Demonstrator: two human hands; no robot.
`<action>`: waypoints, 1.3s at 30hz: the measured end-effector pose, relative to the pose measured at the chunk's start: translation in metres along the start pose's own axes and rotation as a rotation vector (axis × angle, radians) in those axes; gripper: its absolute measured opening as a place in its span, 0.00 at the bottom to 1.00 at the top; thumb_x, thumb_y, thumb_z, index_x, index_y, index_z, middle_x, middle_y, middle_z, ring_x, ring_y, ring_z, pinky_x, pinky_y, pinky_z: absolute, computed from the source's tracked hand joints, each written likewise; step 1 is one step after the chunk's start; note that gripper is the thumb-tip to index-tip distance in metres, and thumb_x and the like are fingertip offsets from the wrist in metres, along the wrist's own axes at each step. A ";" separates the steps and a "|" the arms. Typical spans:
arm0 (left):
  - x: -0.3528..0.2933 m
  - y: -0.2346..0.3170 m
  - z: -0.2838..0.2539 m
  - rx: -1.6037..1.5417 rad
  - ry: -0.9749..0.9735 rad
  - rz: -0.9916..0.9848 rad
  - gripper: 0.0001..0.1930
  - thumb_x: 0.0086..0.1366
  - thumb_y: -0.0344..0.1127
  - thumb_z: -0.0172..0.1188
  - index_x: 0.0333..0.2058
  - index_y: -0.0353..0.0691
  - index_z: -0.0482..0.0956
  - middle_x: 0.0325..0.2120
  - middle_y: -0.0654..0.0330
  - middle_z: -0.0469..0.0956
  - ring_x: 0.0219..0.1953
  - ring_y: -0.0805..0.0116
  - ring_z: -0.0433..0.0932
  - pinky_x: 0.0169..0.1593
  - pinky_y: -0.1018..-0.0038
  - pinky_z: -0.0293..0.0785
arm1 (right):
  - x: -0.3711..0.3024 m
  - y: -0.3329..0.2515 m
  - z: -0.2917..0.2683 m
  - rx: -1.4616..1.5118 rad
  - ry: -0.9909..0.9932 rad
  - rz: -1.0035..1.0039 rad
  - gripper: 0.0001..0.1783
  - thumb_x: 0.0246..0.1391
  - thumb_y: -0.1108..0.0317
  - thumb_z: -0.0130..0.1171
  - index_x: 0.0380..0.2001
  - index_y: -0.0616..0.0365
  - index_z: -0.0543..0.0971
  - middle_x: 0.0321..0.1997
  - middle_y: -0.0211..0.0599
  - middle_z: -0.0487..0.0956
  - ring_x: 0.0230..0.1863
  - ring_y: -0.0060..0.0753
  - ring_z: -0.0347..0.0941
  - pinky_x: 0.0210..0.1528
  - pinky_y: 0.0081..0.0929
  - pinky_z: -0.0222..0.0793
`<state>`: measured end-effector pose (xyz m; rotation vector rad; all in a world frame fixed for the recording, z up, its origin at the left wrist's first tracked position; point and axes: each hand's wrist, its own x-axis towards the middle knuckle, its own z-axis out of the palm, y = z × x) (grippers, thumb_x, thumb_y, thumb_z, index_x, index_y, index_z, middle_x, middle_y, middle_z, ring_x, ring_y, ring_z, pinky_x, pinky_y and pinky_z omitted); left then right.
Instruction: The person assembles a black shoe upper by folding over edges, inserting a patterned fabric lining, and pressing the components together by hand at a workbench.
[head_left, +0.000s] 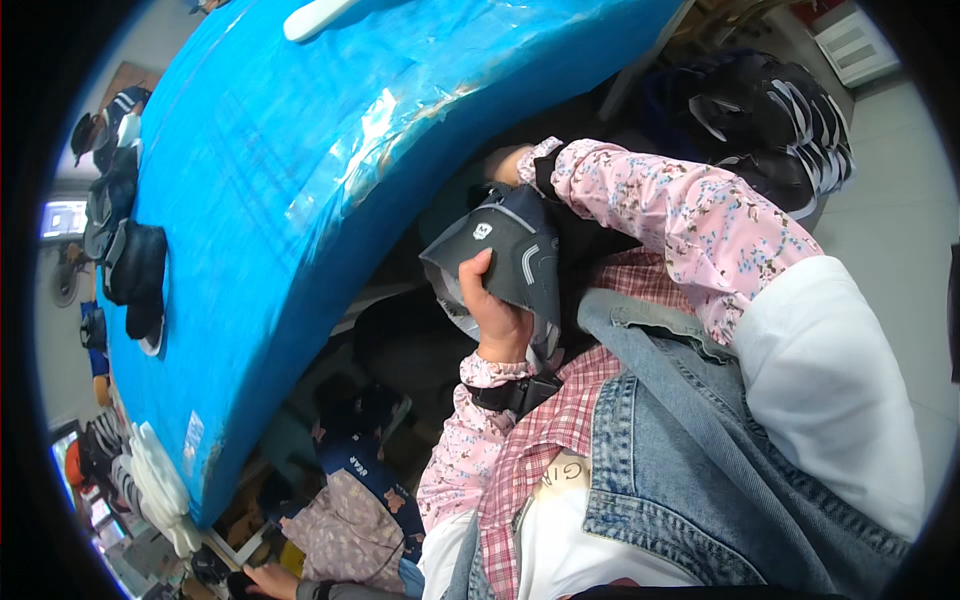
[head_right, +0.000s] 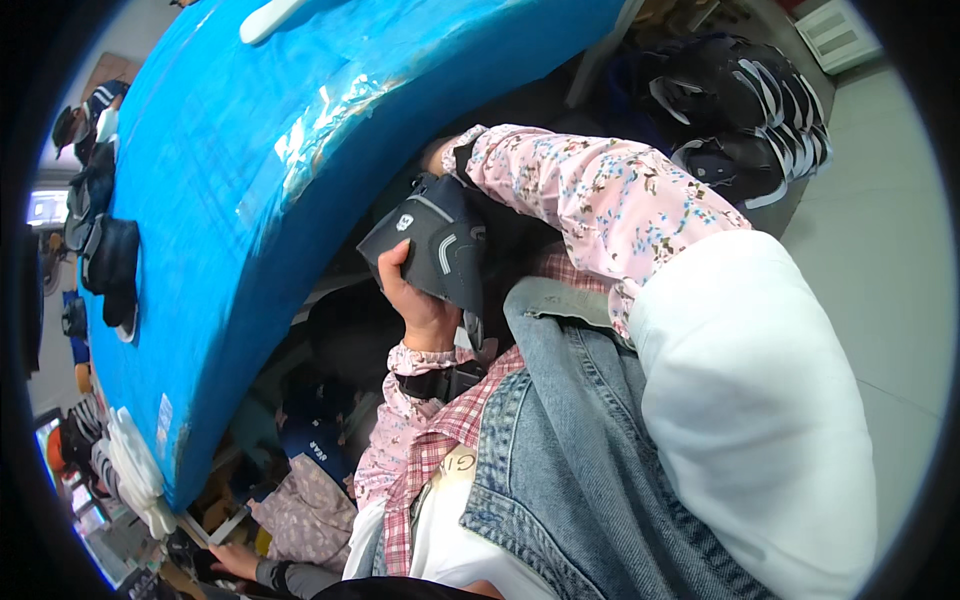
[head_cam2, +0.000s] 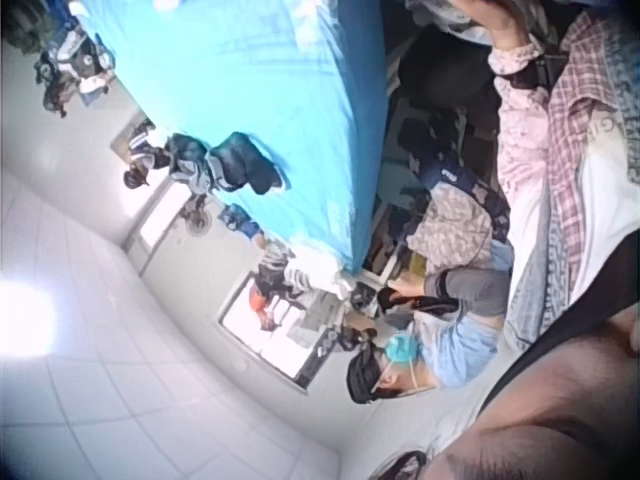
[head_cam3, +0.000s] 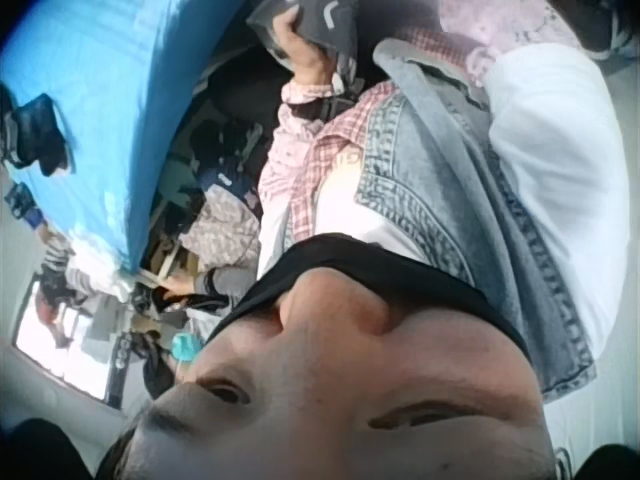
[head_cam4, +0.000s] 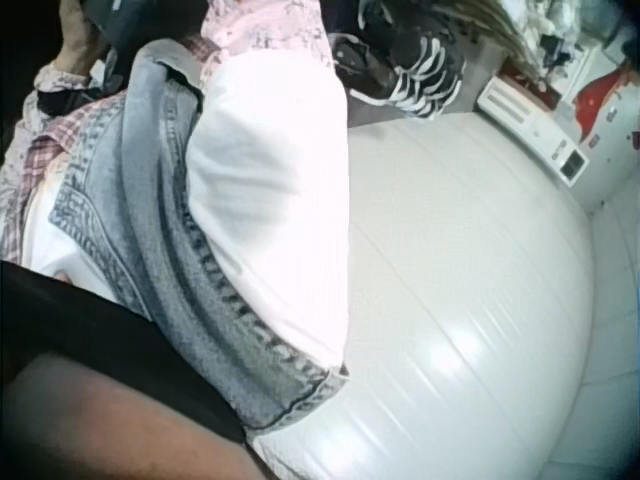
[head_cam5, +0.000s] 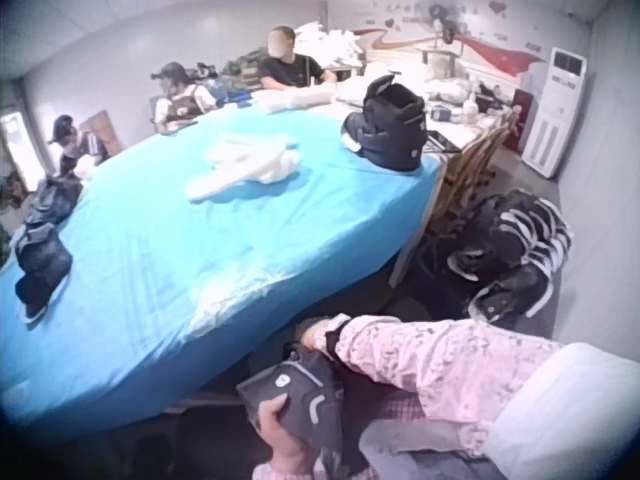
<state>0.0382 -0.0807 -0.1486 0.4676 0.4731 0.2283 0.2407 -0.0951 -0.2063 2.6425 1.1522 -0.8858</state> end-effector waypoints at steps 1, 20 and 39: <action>0.001 0.002 -0.002 0.050 -0.017 0.000 0.21 0.56 0.44 0.46 0.44 0.35 0.68 0.38 0.54 0.74 0.38 0.62 0.75 0.43 0.70 0.72 | -0.001 0.002 -0.001 -0.012 -0.003 -0.102 0.13 0.39 0.65 0.57 0.30 0.58 0.81 0.36 0.44 0.79 0.39 0.44 0.76 0.36 0.40 0.71; -0.027 0.024 0.025 0.776 -0.275 -0.108 0.25 0.61 0.49 0.49 0.50 0.35 0.66 0.45 0.59 0.72 0.46 0.70 0.72 0.48 0.76 0.67 | -0.101 0.064 -0.018 0.432 0.582 -0.169 0.29 0.45 0.48 0.58 0.37 0.67 0.75 0.38 0.51 0.76 0.42 0.46 0.73 0.44 0.34 0.67; -0.019 0.011 0.020 0.212 -0.093 -0.072 0.25 0.55 0.49 0.46 0.44 0.34 0.69 0.41 0.55 0.73 0.41 0.63 0.73 0.46 0.72 0.68 | -0.033 0.016 -0.001 0.392 0.404 -0.048 0.18 0.46 0.54 0.53 0.33 0.56 0.79 0.35 0.46 0.78 0.40 0.48 0.73 0.42 0.41 0.69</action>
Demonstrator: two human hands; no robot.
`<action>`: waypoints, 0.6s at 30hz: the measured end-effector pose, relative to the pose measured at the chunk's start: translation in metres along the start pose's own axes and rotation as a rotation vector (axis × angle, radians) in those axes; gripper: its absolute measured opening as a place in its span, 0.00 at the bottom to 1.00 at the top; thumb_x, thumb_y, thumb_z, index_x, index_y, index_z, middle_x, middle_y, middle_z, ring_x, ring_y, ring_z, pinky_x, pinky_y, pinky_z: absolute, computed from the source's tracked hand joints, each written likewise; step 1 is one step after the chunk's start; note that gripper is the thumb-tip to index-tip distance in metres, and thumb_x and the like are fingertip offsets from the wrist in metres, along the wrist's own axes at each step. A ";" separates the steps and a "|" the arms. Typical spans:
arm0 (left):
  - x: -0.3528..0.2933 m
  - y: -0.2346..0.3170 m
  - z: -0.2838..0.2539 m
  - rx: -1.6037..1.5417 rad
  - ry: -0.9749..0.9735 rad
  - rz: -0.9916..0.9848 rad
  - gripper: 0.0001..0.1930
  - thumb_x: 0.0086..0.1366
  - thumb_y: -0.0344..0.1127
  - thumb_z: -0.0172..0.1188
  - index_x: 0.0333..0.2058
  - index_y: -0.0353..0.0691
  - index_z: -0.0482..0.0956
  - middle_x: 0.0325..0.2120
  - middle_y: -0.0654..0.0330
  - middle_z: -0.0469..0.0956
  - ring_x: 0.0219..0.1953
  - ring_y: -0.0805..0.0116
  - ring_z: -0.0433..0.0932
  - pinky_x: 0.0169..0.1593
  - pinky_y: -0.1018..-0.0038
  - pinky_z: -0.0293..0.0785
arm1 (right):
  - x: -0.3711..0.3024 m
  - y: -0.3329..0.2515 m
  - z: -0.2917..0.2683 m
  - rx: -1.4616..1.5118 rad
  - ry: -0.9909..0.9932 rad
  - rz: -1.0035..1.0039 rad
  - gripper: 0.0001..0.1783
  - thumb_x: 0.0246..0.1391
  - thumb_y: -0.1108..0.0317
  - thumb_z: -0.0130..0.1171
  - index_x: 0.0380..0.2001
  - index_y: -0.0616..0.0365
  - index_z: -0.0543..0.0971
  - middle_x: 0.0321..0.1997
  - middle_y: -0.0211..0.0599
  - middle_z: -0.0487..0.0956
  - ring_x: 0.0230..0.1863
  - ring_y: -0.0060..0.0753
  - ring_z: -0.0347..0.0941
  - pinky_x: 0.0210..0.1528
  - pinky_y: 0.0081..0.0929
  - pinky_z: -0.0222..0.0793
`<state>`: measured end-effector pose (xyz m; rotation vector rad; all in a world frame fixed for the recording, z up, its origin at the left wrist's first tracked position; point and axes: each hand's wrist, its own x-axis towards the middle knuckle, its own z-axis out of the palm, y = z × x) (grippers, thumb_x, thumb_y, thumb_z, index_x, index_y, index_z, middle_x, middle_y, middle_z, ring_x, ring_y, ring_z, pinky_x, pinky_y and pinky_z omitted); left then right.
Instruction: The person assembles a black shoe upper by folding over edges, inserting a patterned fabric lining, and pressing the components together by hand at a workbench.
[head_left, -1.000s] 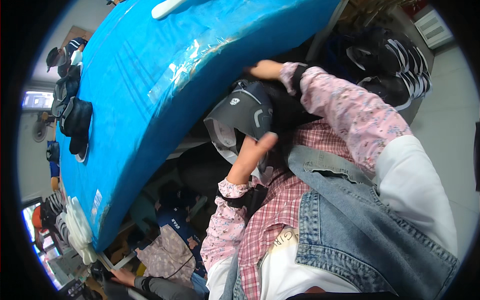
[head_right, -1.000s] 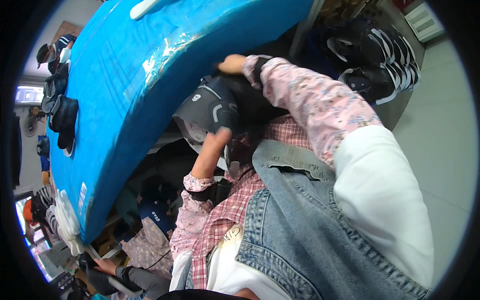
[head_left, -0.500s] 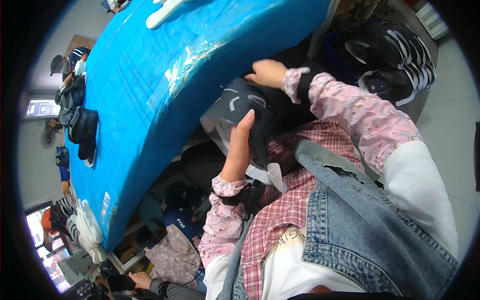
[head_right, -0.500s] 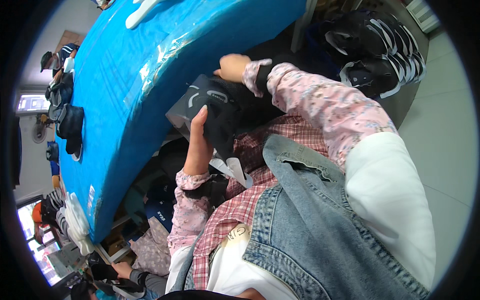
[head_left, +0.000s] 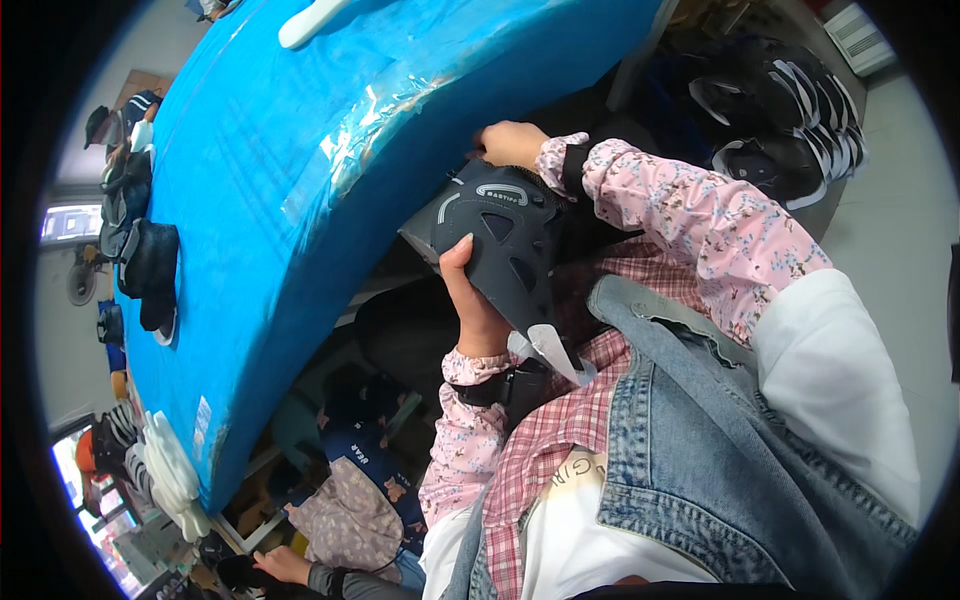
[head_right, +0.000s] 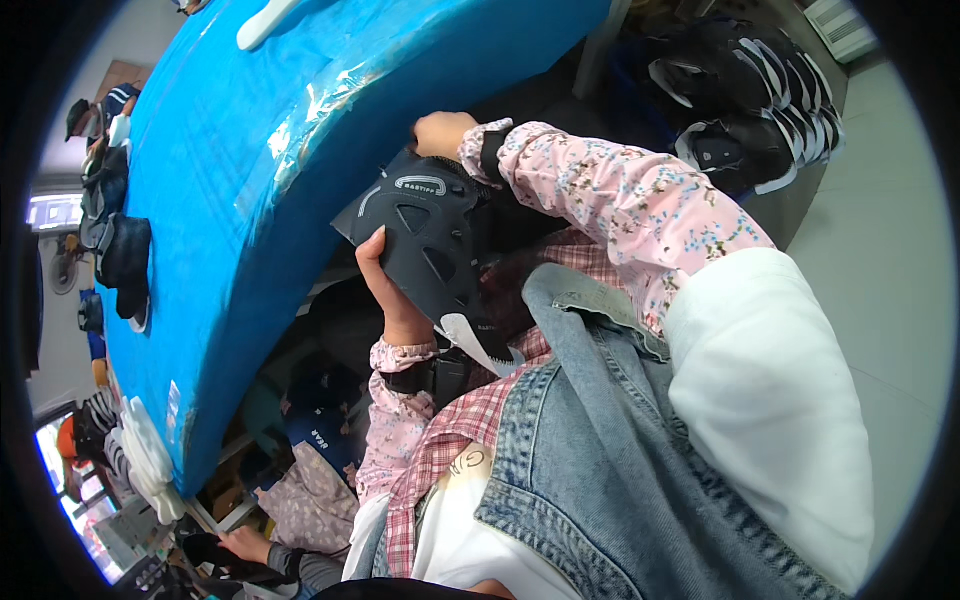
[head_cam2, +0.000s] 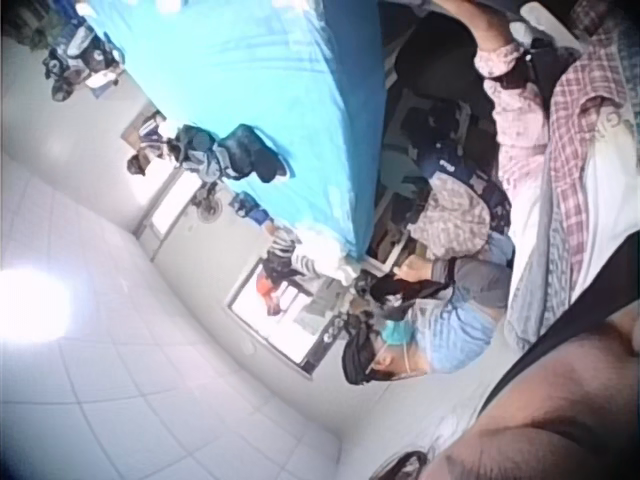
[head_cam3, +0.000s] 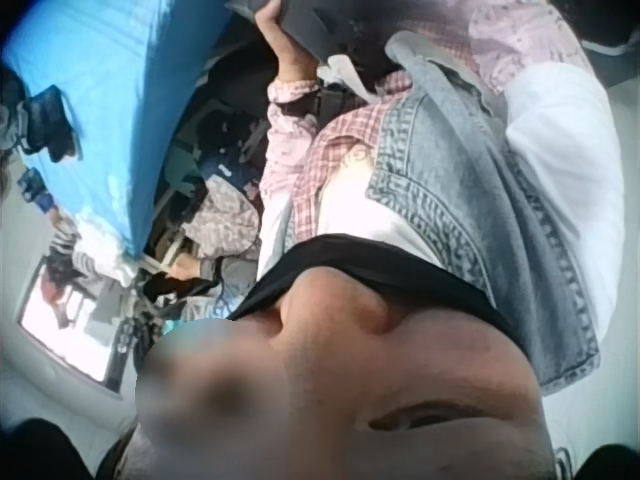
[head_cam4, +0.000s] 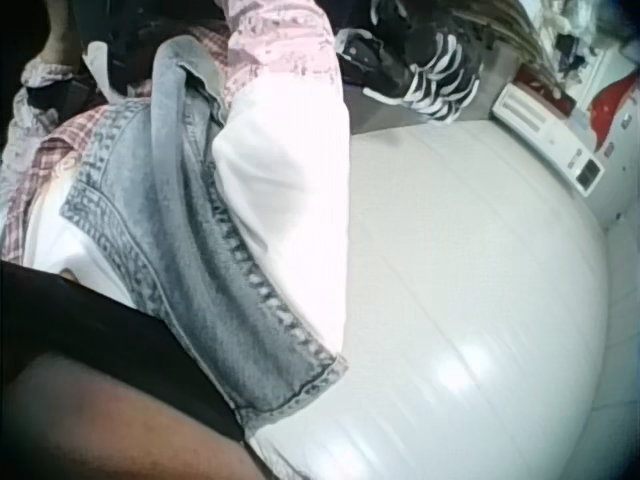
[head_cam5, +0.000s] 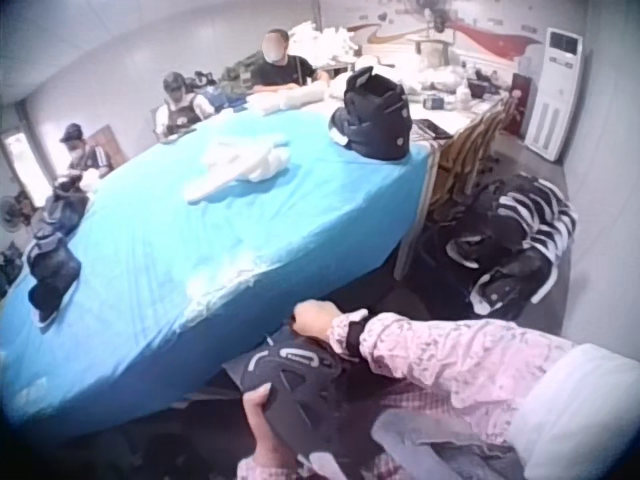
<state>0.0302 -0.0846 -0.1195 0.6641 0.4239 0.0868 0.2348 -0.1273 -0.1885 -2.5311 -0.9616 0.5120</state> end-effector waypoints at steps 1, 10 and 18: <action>0.002 0.000 -0.001 -0.025 -0.010 -0.001 0.24 0.56 0.48 0.46 0.44 0.34 0.69 0.41 0.55 0.73 0.42 0.62 0.73 0.46 0.71 0.69 | -0.002 -0.001 -0.001 -0.003 0.000 0.001 0.18 0.46 0.54 0.53 0.33 0.56 0.79 0.35 0.46 0.78 0.40 0.48 0.73 0.42 0.41 0.69; 0.010 0.004 -0.006 -0.098 -0.032 0.073 0.25 0.57 0.48 0.41 0.44 0.33 0.69 0.41 0.54 0.73 0.42 0.62 0.73 0.47 0.70 0.68 | 0.003 -0.002 0.003 -0.018 -0.042 0.009 0.20 0.43 0.54 0.54 0.36 0.55 0.78 0.40 0.44 0.77 0.43 0.48 0.72 0.43 0.40 0.68; 0.009 0.006 -0.010 -0.205 0.048 0.100 0.23 0.58 0.47 0.40 0.43 0.34 0.70 0.40 0.54 0.74 0.41 0.63 0.73 0.45 0.72 0.70 | 0.003 -0.012 -0.007 -0.111 -0.020 -0.070 0.15 0.41 0.58 0.57 0.30 0.57 0.80 0.34 0.47 0.78 0.39 0.48 0.75 0.39 0.40 0.70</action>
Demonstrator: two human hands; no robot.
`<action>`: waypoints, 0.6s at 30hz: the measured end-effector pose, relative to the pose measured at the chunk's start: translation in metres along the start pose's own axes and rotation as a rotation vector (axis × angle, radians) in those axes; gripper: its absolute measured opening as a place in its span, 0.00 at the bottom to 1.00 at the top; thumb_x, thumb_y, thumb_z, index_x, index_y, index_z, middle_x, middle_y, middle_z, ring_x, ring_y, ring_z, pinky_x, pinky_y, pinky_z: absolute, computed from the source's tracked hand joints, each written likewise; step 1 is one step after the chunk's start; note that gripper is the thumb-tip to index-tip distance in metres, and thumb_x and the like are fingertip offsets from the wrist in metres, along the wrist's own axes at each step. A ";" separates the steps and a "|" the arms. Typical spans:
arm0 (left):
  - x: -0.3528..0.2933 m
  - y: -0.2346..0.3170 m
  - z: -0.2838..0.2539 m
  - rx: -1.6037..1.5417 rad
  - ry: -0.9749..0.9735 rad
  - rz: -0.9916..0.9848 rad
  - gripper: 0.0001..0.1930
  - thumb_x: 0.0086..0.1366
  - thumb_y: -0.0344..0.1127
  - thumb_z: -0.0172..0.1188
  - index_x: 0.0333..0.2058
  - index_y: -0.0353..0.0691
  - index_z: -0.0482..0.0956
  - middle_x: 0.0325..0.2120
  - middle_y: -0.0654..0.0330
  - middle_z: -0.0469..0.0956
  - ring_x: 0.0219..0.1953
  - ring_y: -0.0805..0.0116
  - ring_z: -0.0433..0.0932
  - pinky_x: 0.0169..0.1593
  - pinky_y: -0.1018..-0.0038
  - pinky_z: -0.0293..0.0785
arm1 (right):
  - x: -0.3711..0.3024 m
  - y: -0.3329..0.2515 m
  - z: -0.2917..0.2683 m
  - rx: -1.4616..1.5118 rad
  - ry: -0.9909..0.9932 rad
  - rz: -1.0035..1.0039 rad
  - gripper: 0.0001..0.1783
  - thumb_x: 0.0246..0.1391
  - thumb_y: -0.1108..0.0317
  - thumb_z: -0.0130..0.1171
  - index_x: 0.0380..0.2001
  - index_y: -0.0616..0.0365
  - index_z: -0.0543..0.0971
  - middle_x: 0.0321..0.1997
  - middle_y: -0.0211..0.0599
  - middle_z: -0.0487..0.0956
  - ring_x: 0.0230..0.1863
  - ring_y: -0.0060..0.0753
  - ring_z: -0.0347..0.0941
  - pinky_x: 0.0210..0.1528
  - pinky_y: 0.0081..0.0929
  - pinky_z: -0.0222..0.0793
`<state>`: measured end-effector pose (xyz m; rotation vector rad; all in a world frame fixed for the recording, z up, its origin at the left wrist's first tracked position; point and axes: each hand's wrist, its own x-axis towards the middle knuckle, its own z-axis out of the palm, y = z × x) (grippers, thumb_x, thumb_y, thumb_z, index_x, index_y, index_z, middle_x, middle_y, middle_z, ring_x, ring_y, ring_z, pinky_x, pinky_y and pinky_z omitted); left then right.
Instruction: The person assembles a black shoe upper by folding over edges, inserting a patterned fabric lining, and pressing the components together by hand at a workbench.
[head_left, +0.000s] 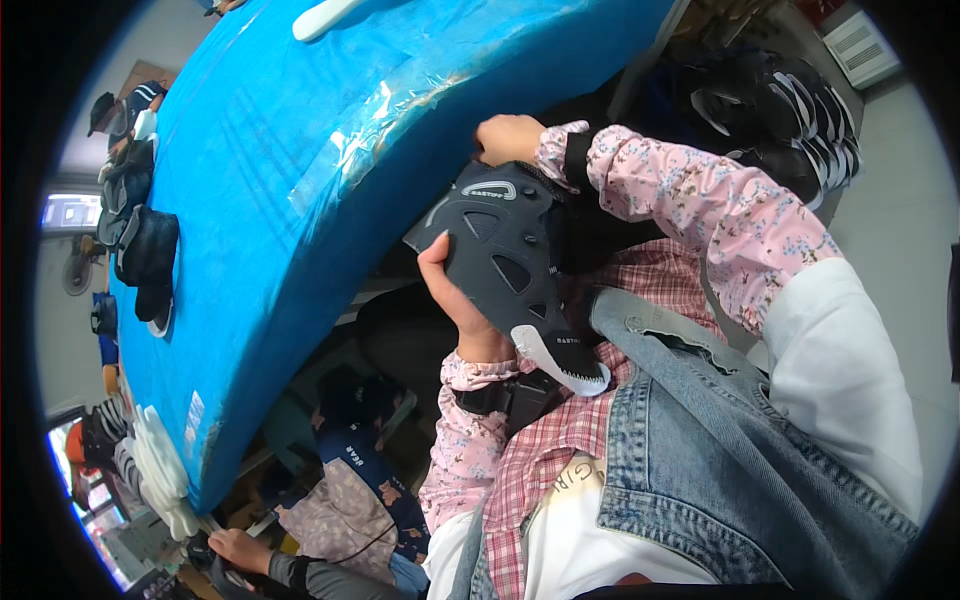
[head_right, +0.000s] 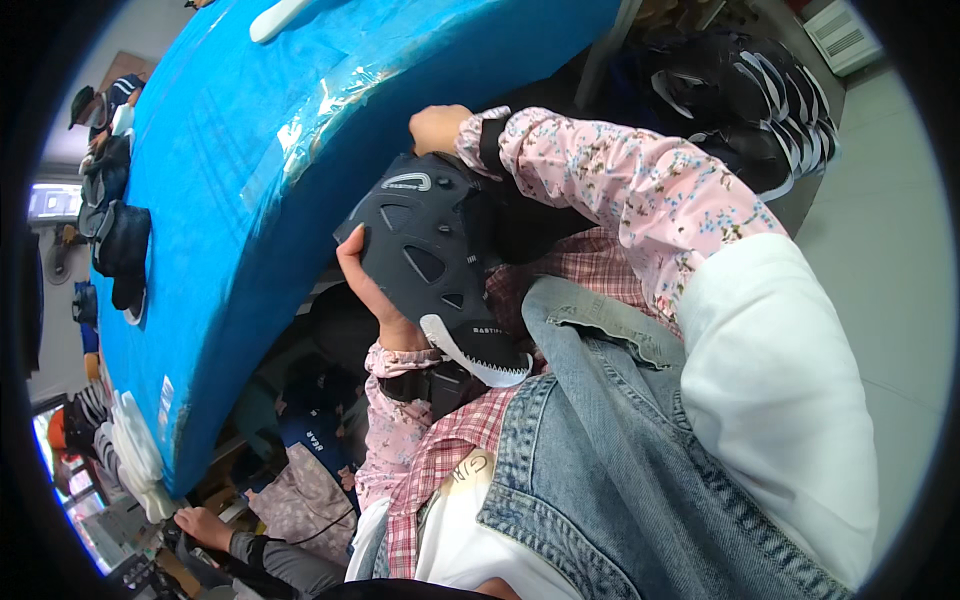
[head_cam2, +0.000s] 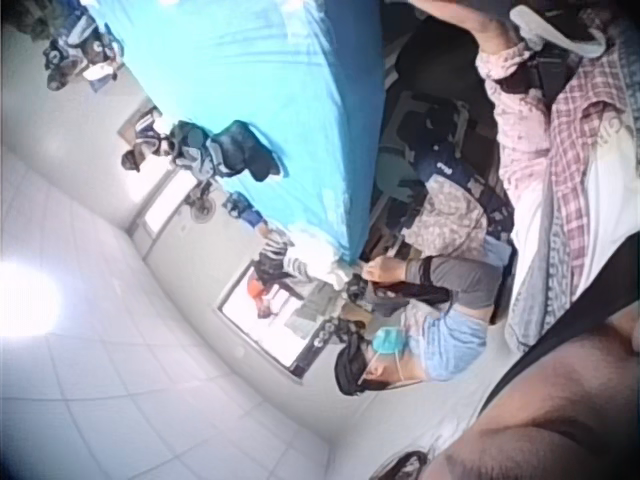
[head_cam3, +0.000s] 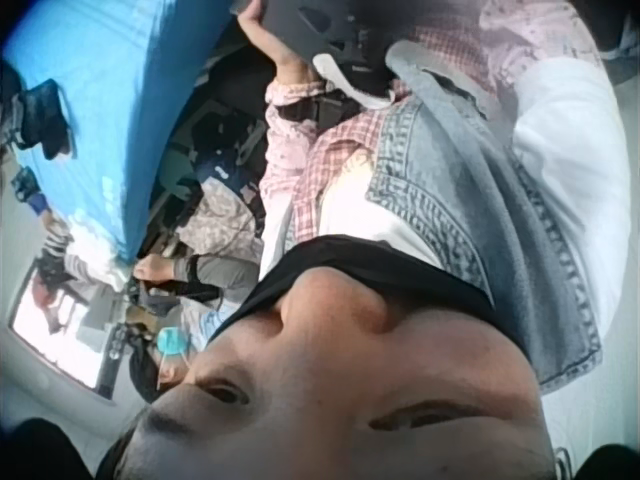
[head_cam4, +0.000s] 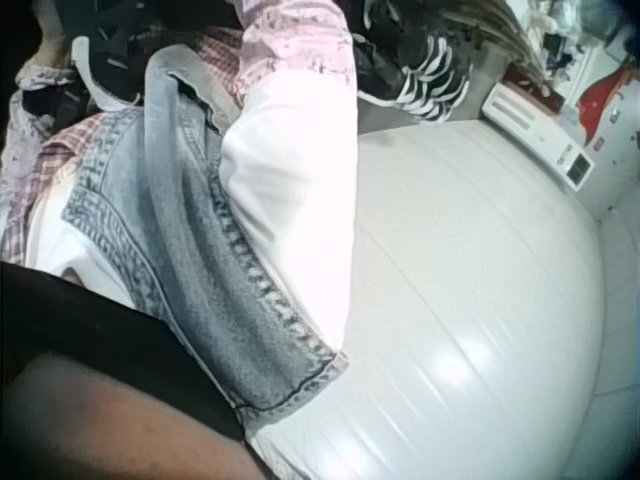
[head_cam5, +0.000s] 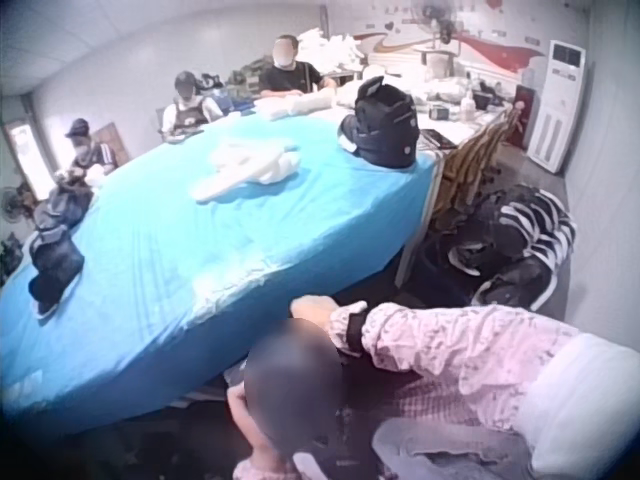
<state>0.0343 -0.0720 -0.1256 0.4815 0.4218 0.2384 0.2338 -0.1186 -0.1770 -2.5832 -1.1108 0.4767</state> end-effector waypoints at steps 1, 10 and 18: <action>0.000 0.003 -0.003 -0.017 -0.039 0.001 0.23 0.59 0.47 0.40 0.42 0.34 0.70 0.39 0.55 0.74 0.41 0.64 0.73 0.45 0.72 0.70 | 0.004 -0.004 -0.006 -0.082 -0.043 0.003 0.17 0.43 0.54 0.56 0.32 0.54 0.80 0.32 0.45 0.78 0.38 0.49 0.74 0.39 0.41 0.70; 0.011 -0.012 -0.023 -0.045 0.104 0.096 0.21 0.59 0.49 0.41 0.39 0.37 0.72 0.37 0.58 0.74 0.38 0.66 0.73 0.43 0.74 0.70 | 0.011 -0.002 0.016 -0.038 -0.220 0.217 0.22 0.34 0.61 0.63 0.37 0.57 0.79 0.42 0.42 0.78 0.44 0.42 0.75 0.41 0.35 0.72; 0.002 -0.004 -0.008 -0.174 0.003 -0.002 0.20 0.60 0.47 0.41 0.39 0.37 0.71 0.38 0.57 0.74 0.39 0.65 0.74 0.43 0.72 0.71 | 0.008 -0.014 -0.006 -0.247 -0.152 -0.062 0.15 0.41 0.59 0.57 0.29 0.59 0.80 0.33 0.45 0.79 0.38 0.46 0.75 0.37 0.38 0.71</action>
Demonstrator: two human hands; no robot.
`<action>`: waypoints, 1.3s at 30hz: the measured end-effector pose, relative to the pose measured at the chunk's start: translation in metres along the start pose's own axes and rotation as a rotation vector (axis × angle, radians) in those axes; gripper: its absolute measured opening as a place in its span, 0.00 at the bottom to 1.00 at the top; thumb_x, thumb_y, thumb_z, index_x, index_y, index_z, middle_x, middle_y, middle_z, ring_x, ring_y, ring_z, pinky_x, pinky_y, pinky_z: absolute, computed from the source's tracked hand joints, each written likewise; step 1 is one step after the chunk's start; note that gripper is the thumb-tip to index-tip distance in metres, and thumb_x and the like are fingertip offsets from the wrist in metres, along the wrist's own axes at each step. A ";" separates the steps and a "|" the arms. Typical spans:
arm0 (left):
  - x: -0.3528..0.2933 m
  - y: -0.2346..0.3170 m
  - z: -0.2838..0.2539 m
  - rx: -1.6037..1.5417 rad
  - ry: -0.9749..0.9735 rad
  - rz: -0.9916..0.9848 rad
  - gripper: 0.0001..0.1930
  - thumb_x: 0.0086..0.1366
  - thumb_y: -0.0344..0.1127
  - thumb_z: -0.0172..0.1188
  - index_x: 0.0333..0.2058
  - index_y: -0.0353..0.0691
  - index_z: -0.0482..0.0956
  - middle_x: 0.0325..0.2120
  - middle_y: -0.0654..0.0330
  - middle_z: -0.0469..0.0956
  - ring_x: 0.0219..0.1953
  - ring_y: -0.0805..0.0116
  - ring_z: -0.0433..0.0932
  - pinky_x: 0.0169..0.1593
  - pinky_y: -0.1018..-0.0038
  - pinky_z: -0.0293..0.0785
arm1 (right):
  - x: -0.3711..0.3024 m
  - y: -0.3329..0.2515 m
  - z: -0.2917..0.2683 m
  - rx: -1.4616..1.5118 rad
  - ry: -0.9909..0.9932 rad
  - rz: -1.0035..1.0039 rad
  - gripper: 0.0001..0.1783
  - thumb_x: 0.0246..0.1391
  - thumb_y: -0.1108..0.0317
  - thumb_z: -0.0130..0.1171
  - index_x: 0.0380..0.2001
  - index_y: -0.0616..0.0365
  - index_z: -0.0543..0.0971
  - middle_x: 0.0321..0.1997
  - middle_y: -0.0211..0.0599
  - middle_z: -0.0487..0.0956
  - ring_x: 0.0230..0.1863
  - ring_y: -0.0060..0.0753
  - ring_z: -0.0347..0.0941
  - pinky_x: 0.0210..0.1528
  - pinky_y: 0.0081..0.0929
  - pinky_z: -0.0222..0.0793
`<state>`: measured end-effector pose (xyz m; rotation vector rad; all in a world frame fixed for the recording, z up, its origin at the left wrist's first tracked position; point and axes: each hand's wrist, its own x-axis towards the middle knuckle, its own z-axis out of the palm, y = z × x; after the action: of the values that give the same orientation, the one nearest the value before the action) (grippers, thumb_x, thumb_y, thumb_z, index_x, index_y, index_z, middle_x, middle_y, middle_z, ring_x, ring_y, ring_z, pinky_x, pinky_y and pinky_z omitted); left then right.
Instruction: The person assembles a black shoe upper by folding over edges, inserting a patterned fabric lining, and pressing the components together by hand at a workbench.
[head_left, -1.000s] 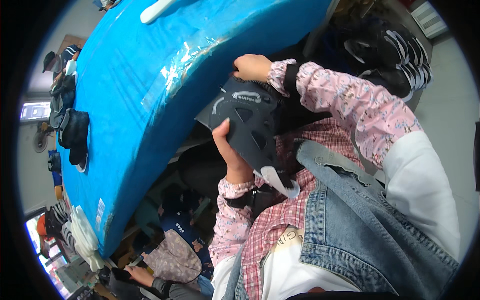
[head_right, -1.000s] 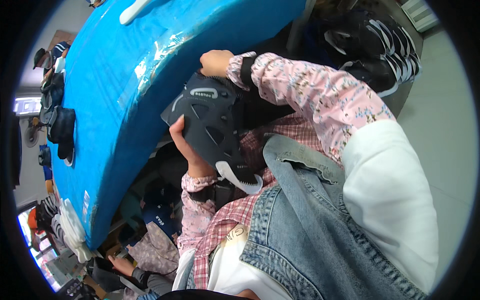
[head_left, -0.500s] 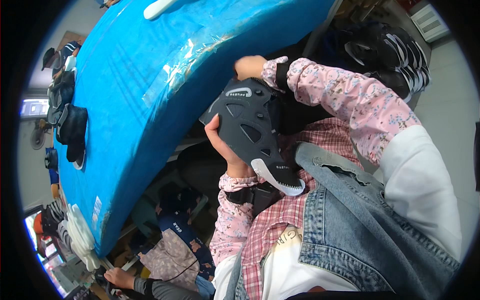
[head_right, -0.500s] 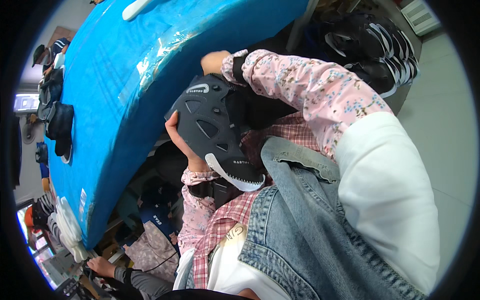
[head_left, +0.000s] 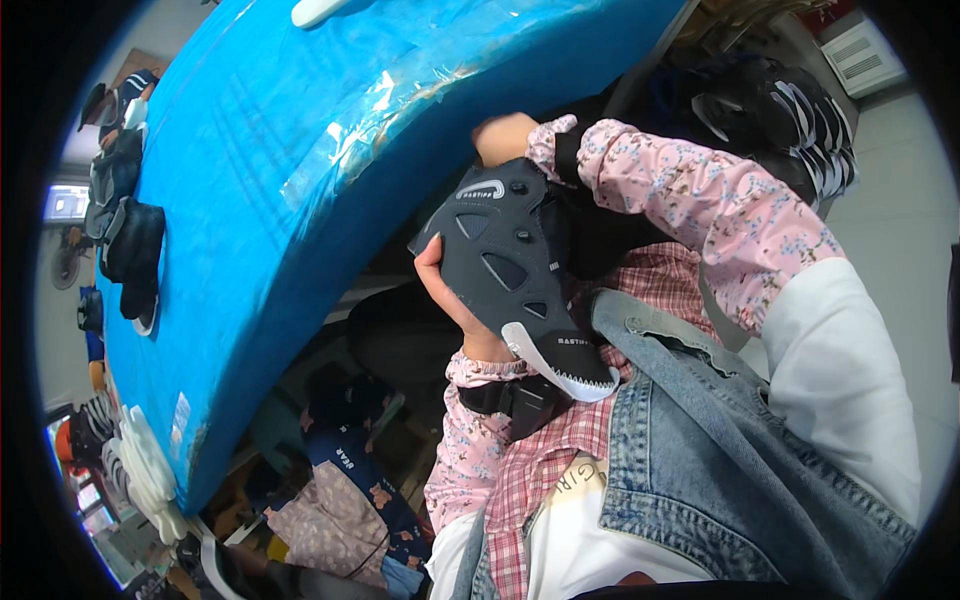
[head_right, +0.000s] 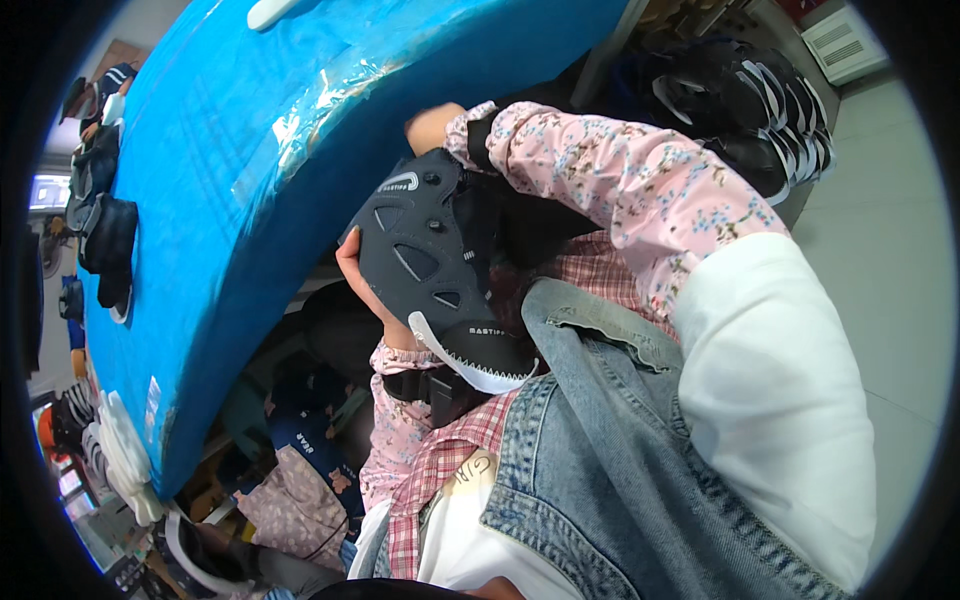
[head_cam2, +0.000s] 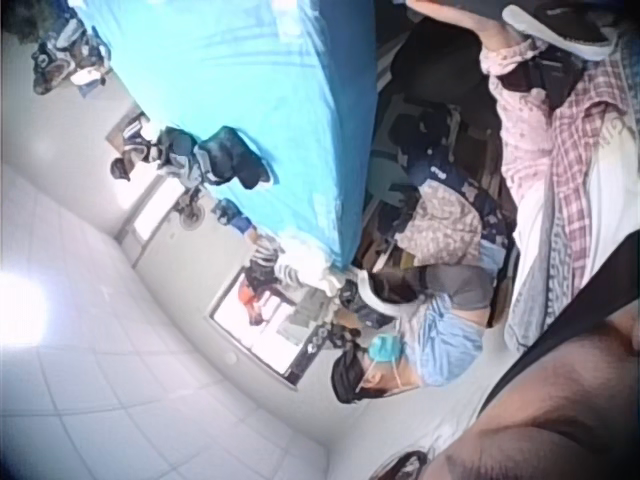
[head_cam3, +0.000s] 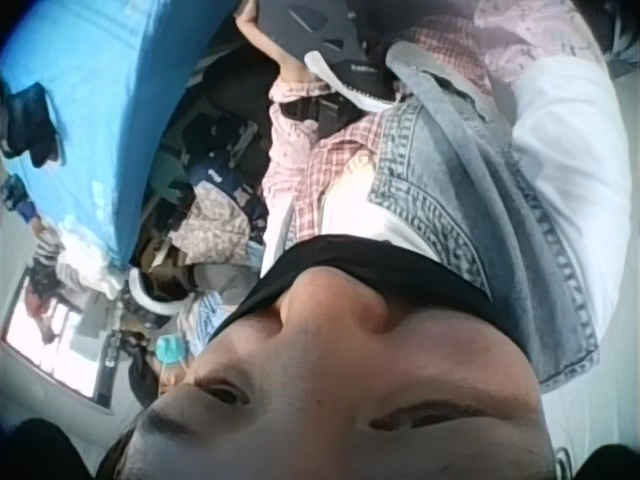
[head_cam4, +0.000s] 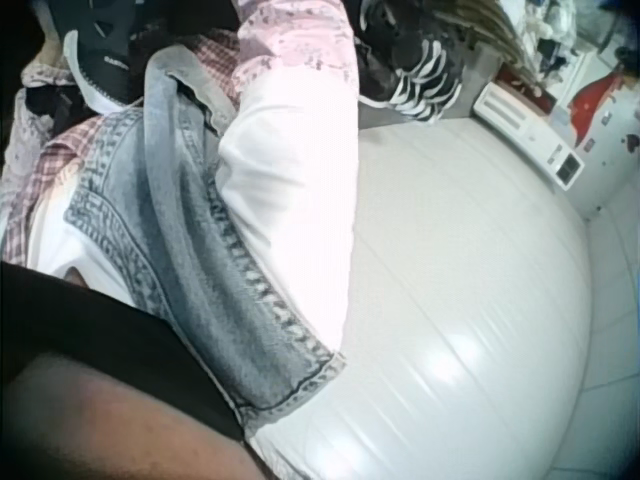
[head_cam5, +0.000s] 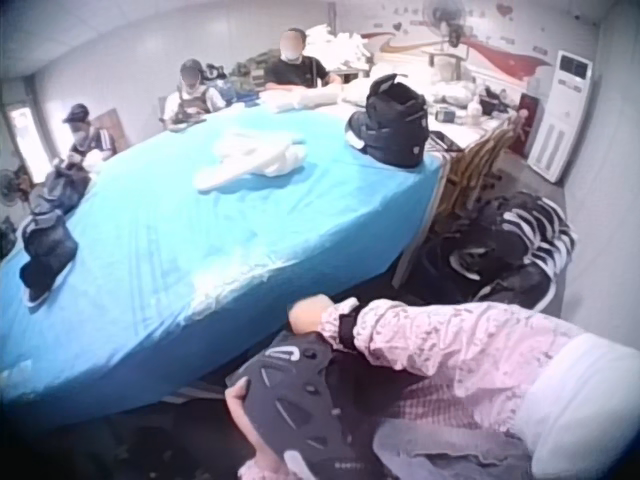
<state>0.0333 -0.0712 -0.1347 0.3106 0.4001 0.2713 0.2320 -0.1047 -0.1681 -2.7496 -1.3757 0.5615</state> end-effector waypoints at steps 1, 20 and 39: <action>0.005 -0.001 -0.005 0.039 0.050 0.032 0.21 0.59 0.48 0.41 0.39 0.38 0.72 0.38 0.58 0.74 0.40 0.66 0.73 0.44 0.73 0.69 | 0.003 -0.004 0.000 -0.021 -0.060 0.016 0.14 0.40 0.61 0.57 0.29 0.59 0.80 0.34 0.46 0.79 0.38 0.45 0.76 0.37 0.37 0.72; 0.029 -0.020 -0.029 -0.061 -0.005 -0.055 0.20 0.61 0.48 0.40 0.38 0.38 0.70 0.36 0.58 0.73 0.38 0.66 0.72 0.43 0.72 0.70 | 0.012 0.017 0.010 -0.088 -0.245 0.053 0.14 0.39 0.65 0.58 0.32 0.58 0.81 0.37 0.44 0.79 0.39 0.44 0.76 0.36 0.36 0.73; -0.001 0.020 0.010 0.106 -0.059 -0.203 0.19 0.60 0.45 0.43 0.37 0.36 0.74 0.34 0.56 0.76 0.36 0.65 0.75 0.41 0.73 0.72 | 0.033 0.016 0.037 -0.119 -0.129 0.137 0.19 0.36 0.61 0.62 0.35 0.57 0.80 0.40 0.43 0.78 0.42 0.44 0.75 0.38 0.38 0.72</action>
<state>0.0326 -0.0559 -0.1183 0.3780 0.3857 0.0423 0.2505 -0.0936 -0.2152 -2.9687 -1.2904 0.6971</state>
